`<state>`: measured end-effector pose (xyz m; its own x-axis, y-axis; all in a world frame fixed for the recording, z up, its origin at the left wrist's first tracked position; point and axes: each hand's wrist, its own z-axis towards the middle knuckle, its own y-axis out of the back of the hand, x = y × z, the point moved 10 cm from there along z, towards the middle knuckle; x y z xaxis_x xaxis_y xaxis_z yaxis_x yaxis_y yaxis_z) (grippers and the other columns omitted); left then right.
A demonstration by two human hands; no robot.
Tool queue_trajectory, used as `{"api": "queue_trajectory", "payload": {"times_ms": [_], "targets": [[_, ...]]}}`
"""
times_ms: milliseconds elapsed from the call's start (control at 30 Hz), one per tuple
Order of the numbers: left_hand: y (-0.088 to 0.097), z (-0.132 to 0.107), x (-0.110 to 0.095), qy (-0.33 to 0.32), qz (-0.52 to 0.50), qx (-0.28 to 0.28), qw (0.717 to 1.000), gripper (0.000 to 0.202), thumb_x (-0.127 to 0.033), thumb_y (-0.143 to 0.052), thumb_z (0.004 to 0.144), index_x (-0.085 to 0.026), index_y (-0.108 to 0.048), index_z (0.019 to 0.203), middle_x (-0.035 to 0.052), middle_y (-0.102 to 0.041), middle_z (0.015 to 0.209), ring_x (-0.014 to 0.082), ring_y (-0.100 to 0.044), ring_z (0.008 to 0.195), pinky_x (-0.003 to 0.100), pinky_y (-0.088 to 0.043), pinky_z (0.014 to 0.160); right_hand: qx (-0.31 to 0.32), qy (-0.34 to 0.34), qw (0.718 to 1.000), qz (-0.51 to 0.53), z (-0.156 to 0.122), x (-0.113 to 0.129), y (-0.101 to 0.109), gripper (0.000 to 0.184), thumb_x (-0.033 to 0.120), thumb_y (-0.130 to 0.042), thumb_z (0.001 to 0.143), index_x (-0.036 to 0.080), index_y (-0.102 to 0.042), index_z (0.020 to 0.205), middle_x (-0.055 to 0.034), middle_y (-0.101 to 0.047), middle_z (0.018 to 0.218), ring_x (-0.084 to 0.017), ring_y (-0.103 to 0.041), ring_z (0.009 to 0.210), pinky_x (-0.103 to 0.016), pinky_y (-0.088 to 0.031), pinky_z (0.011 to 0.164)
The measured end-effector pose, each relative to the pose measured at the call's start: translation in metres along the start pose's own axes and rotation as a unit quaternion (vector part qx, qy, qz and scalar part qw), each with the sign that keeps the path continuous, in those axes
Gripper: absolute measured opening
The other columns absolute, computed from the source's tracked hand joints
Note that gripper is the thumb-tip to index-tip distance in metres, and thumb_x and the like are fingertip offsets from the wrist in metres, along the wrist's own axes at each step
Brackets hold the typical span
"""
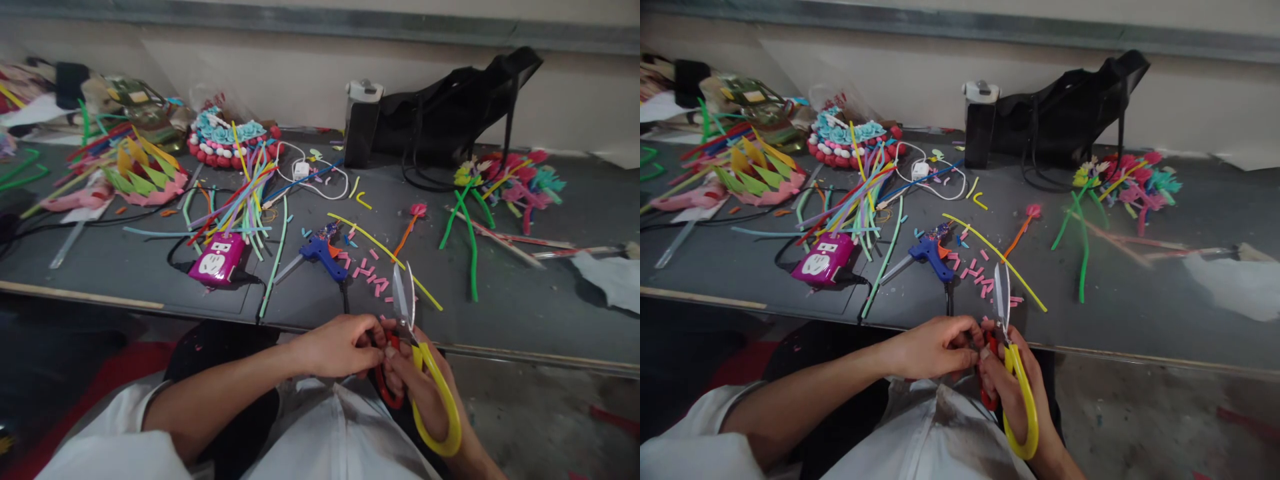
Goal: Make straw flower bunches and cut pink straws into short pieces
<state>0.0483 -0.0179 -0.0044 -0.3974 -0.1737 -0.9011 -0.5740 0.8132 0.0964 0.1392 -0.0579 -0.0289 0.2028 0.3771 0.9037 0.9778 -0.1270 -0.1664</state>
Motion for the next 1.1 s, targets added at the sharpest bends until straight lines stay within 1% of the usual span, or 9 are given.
{"api": "queue_trajectory", "payload": {"times_ms": [167, 300, 467, 633, 733, 967, 1100], "targets": [[-0.002, 0.0, 0.0, 0.006, 0.004, 0.005, 1.0, 0.015, -0.028, -0.054, 0.08, -0.018, -0.054, 0.092, -0.0046, -0.057, 0.059, 0.0095, -0.052, 0.052, 0.02, -0.037, 0.052, 0.021, -0.003, 1.0, 0.005, -0.001, -0.001, -0.004, 0.04, 0.039, -0.063, 0.086, 0.019, -0.049, 0.118, 0.0099, -0.041, 0.049, -0.007, -0.034, 0.04, -0.017, -0.033, 0.037], [-0.001, 0.0, 0.001, 0.003, 0.017, -0.001, 1.0, 0.014, -0.029, -0.054, 0.08, -0.018, -0.054, 0.09, -0.0041, -0.058, 0.059, 0.0101, -0.053, 0.053, 0.02, -0.039, 0.053, 0.034, -0.013, 0.999, 0.011, -0.001, -0.005, -0.007, 0.041, 0.039, -0.063, 0.086, 0.019, -0.048, 0.119, 0.0094, -0.043, 0.05, -0.006, -0.034, 0.039, -0.017, -0.033, 0.037], [0.0, 0.0, 0.001, -0.005, 0.04, -0.004, 0.999, 0.014, -0.03, -0.053, 0.081, -0.018, -0.054, 0.089, -0.0027, -0.06, 0.063, 0.011, -0.054, 0.057, 0.021, -0.039, 0.054, 0.036, -0.014, 0.999, 0.011, 0.0, -0.008, -0.006, 0.038, 0.039, -0.062, 0.087, 0.019, -0.049, 0.117, 0.0093, -0.043, 0.049, -0.006, -0.034, 0.039, -0.017, -0.033, 0.037], [0.004, -0.001, -0.006, -0.04, 0.092, -0.027, 0.995, 0.013, -0.028, -0.054, 0.081, -0.018, -0.056, 0.088, -0.0004, -0.064, 0.075, 0.0113, -0.056, 0.066, 0.021, -0.039, 0.06, 0.036, 0.0, 0.999, 0.006, 0.0, -0.009, -0.005, 0.041, 0.038, -0.063, 0.087, 0.019, -0.048, 0.121, 0.0089, -0.043, 0.05, -0.007, -0.035, 0.04, -0.018, -0.034, 0.037], [0.005, -0.002, -0.007, -0.05, 0.108, -0.034, 0.992, 0.013, -0.028, -0.054, 0.082, -0.017, -0.056, 0.089, 0.0007, -0.065, 0.08, 0.0119, -0.057, 0.069, 0.022, -0.04, 0.062, 0.028, 0.002, 1.0, 0.001, 0.0, -0.01, -0.004, 0.041, 0.038, -0.063, 0.087, 0.019, -0.05, 0.12, 0.0087, -0.043, 0.051, -0.007, -0.036, 0.04, -0.018, -0.034, 0.037], [0.004, -0.005, -0.006, -0.041, 0.119, -0.019, 0.992, 0.013, -0.027, -0.052, 0.083, -0.017, -0.056, 0.09, 0.0016, -0.066, 0.081, 0.0128, -0.059, 0.07, 0.022, -0.041, 0.062, 0.03, -0.006, 0.999, -0.019, 0.001, -0.012, -0.008, 0.039, 0.042, -0.062, 0.087, 0.017, -0.051, 0.116, 0.0088, -0.042, 0.05, -0.007, -0.034, 0.04, -0.018, -0.033, 0.036], [0.005, -0.007, -0.007, -0.039, 0.127, -0.031, 0.991, 0.012, -0.027, -0.052, 0.083, -0.018, -0.056, 0.09, 0.0012, -0.066, 0.082, 0.0126, -0.058, 0.071, 0.022, -0.041, 0.063, 0.032, -0.003, 0.999, -0.024, 0.001, -0.011, -0.009, 0.039, 0.042, -0.061, 0.087, 0.018, -0.051, 0.115, 0.009, -0.042, 0.05, -0.007, -0.034, 0.039, -0.018, -0.033, 0.037]]}}
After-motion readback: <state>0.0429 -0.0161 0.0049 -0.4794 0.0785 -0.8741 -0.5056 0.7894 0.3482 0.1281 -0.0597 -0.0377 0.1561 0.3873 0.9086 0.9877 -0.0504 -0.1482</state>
